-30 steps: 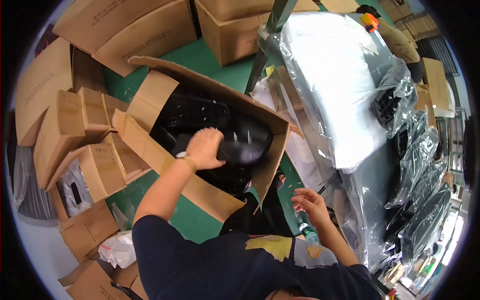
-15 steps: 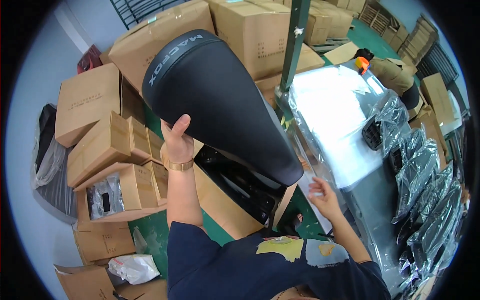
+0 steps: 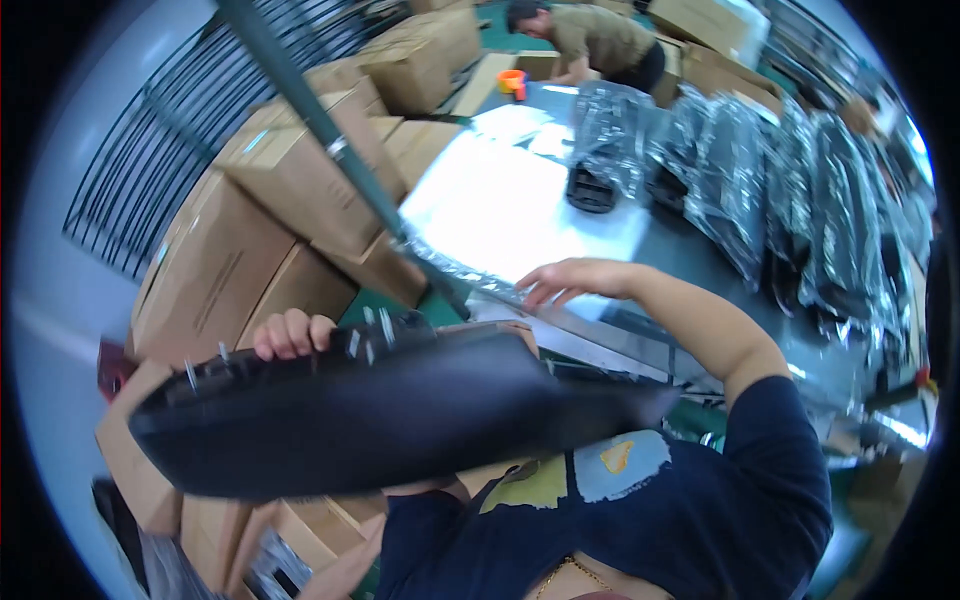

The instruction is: The person is taking motorcycle or bicycle seats out of a box, putting them into plastic bags, and arranging them on a table.

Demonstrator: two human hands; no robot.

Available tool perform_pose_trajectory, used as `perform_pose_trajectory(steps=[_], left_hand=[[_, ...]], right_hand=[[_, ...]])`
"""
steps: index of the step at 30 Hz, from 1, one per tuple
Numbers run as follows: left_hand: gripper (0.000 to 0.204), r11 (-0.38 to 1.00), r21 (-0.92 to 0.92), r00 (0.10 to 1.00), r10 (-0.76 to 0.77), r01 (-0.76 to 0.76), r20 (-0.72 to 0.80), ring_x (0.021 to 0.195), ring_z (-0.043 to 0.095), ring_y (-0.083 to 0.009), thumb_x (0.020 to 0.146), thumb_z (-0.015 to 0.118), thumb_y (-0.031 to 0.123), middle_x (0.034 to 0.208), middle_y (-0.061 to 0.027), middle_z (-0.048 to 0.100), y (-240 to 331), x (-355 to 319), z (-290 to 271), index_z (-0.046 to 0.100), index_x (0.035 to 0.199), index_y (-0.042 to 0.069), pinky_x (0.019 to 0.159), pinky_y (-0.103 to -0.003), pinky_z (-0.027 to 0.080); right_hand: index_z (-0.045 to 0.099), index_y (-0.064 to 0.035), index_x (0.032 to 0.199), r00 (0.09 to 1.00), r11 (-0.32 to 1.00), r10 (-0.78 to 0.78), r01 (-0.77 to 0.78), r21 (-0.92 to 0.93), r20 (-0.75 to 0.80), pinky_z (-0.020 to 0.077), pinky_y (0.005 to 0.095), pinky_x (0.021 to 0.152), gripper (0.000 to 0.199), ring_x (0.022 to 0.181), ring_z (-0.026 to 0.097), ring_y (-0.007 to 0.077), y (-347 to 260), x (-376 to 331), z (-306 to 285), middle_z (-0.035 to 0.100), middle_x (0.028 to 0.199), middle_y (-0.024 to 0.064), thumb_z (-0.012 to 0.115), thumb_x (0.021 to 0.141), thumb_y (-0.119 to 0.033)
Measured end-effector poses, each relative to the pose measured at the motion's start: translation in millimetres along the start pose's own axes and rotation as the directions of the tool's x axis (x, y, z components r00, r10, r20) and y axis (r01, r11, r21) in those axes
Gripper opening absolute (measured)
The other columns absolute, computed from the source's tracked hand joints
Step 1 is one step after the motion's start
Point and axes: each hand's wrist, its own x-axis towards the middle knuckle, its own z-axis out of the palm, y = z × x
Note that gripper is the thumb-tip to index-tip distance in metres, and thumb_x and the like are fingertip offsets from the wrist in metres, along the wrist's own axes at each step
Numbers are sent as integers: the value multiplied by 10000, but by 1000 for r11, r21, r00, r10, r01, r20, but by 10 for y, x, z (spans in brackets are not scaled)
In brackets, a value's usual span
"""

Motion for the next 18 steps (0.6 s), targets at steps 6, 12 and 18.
perform_pose_trajectory(steps=[6, 12, 18], left_hand=[[148, 896, -424, 987, -83, 134, 138, 710, 469, -153, 911, 465, 180, 768, -27, 526, -1945, -60, -56, 578, 951, 92, 661, -339, 415], [246, 233, 643, 647, -540, 729, -538, 943, 577, -215, 893, 526, 237, 1007, -115, 619, -2975, -867, 21, 590, 1002, 26, 843, -322, 447], [425, -605, 639, 412, -489, 475, -769, 996, 553, -293, 776, 662, 382, 1013, -130, 563, -3991, -1294, -491, 561, 1014, 44, 809, -418, 458]], right_hand=[[519, -49, 1236, 1000, 993, 19, -19, 113, 2, 474, 308, 816, 441, 988, 566, 186, 878, -697, 119, 594, 1079, 120, 558, 879, -306], [537, -25, 1199, 988, 989, -16, 38, 140, -153, 502, 301, 770, 424, 932, 587, 163, 1444, -1342, -128, 612, 1022, 109, 604, 853, -260], [546, -21, 1181, 955, 962, 110, -32, 270, -276, 496, 294, 776, 466, 931, 589, 157, 1868, -1996, -393, 618, 1024, 99, 623, 831, -318]])
